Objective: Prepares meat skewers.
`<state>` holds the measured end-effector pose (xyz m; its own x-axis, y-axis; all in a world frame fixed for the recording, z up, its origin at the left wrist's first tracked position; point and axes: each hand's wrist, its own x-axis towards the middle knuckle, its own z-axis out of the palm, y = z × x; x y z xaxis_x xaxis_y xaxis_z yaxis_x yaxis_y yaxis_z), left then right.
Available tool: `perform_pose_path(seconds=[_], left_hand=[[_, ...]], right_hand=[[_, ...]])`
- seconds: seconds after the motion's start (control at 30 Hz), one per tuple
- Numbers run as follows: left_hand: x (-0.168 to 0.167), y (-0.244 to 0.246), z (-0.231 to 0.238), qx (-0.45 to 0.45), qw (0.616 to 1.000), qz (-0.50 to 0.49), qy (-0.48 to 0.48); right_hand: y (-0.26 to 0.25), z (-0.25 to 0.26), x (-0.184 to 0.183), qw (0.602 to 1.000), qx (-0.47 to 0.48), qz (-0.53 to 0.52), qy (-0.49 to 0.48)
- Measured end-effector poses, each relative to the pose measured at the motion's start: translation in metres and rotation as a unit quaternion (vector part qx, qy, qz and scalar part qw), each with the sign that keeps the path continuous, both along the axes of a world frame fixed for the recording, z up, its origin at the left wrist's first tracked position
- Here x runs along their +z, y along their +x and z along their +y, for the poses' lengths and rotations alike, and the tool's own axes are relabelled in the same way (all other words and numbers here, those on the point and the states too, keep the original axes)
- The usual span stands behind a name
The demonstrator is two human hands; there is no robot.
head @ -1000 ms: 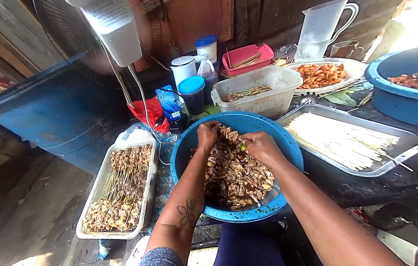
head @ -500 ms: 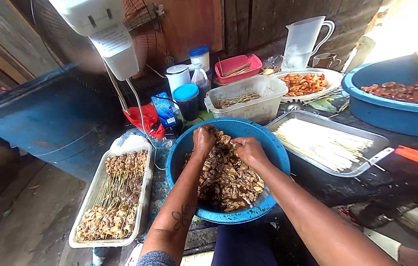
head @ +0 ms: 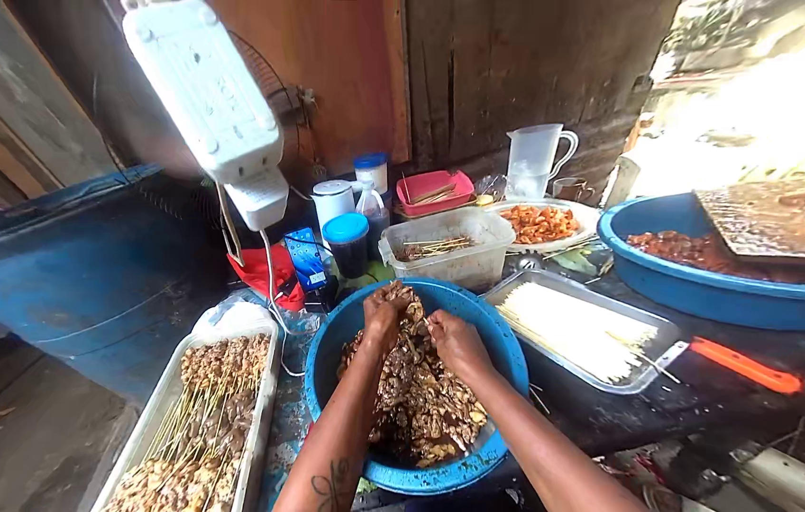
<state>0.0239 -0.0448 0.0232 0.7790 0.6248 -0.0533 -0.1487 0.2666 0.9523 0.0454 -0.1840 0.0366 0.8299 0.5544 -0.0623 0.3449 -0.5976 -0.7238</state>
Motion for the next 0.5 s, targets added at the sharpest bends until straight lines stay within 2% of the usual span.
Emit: perform_pose_path(seconds=[0.07,0.2,0.33,0.5], left_hand=[[0.001,-0.001,-0.001,-0.02,1.0,0.004,0.021],[0.0,-0.016,0.002,-0.118,0.988,0.055,0.083],[-0.007,-0.012,0.008,-0.1,0.972,0.116,0.177],[-0.001,-0.006,0.009,-0.099,0.938,0.17,0.284]], right_hand=[[-0.003,-0.003,0.012,0.998,-0.006,-0.049,-0.044],[0.028,-0.012,0.018,0.986,-0.028,-0.156,-0.044],[0.083,-0.014,0.037,0.964,-0.025,-0.264,-0.033],[0.159,0.026,0.062,0.953,0.016,-0.293,-0.071]])
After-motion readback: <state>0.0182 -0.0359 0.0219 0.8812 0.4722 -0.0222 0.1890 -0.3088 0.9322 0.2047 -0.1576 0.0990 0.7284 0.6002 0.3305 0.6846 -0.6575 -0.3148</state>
